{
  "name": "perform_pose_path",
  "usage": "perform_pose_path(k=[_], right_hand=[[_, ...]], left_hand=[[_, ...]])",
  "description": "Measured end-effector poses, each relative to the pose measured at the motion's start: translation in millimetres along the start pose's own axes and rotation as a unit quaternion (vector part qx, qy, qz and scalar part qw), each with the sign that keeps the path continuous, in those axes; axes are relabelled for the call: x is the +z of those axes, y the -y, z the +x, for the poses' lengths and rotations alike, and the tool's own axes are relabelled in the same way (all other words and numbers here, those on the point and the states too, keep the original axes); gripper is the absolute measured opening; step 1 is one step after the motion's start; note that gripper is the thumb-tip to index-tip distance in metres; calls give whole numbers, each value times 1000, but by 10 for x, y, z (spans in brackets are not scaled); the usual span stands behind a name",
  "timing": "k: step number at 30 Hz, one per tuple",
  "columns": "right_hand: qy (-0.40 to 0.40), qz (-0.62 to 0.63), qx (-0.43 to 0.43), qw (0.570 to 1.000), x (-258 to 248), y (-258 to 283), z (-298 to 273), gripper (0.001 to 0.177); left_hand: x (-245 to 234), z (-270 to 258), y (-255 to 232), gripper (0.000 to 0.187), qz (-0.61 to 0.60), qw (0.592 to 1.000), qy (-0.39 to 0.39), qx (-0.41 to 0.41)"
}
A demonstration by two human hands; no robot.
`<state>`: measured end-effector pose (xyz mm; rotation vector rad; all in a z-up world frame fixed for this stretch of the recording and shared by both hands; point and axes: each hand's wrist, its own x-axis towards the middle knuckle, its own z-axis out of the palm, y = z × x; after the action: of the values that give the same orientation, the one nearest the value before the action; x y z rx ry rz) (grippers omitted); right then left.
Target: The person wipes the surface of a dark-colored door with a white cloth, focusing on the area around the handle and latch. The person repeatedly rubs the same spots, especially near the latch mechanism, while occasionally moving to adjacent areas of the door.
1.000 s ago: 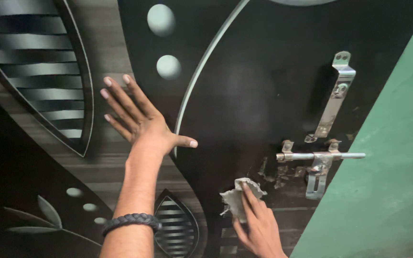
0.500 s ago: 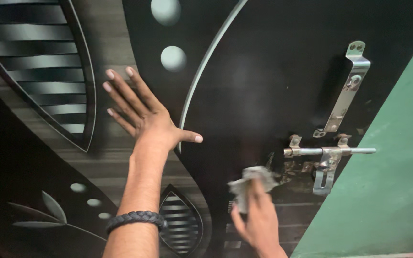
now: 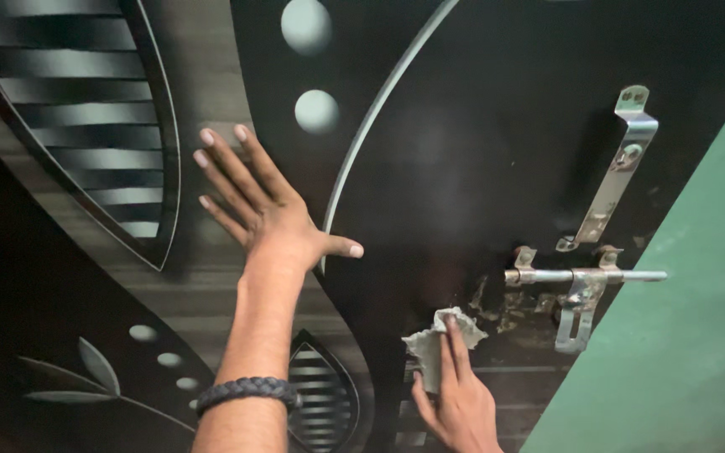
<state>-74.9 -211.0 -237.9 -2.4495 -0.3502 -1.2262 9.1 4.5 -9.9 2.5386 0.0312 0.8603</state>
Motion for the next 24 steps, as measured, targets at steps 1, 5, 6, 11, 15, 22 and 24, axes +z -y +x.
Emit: perform_pose_path(k=[1,5,6,11,15,22,24], right_hand=[[20,-4,33,999,-7,10,40,81],[23,-9,84,996,17,55,198,84],[4,-6,76,997,23,61,195,83],[24,2,9,1000,50,74,-21,80],[41,14,88,995,139,49,-7,76],[192,-3,0,981,358,45,-237,80],[27,18,57,998,402,-34,-214,78]], left_hand=[[-1,-2,0,187,-7,1000,-1,-3],[20,-14,20,187,-11,1000,0,-6],[18,-15,25,187,-7,1000,1,-4],[18,-9,27,187,4,1000,8,-5],[43,13,46,188,4,1000,1,0],[20,-25,31,188,-9,1000,-2,-3],[21,-2,22,189,-7,1000,0,-10]])
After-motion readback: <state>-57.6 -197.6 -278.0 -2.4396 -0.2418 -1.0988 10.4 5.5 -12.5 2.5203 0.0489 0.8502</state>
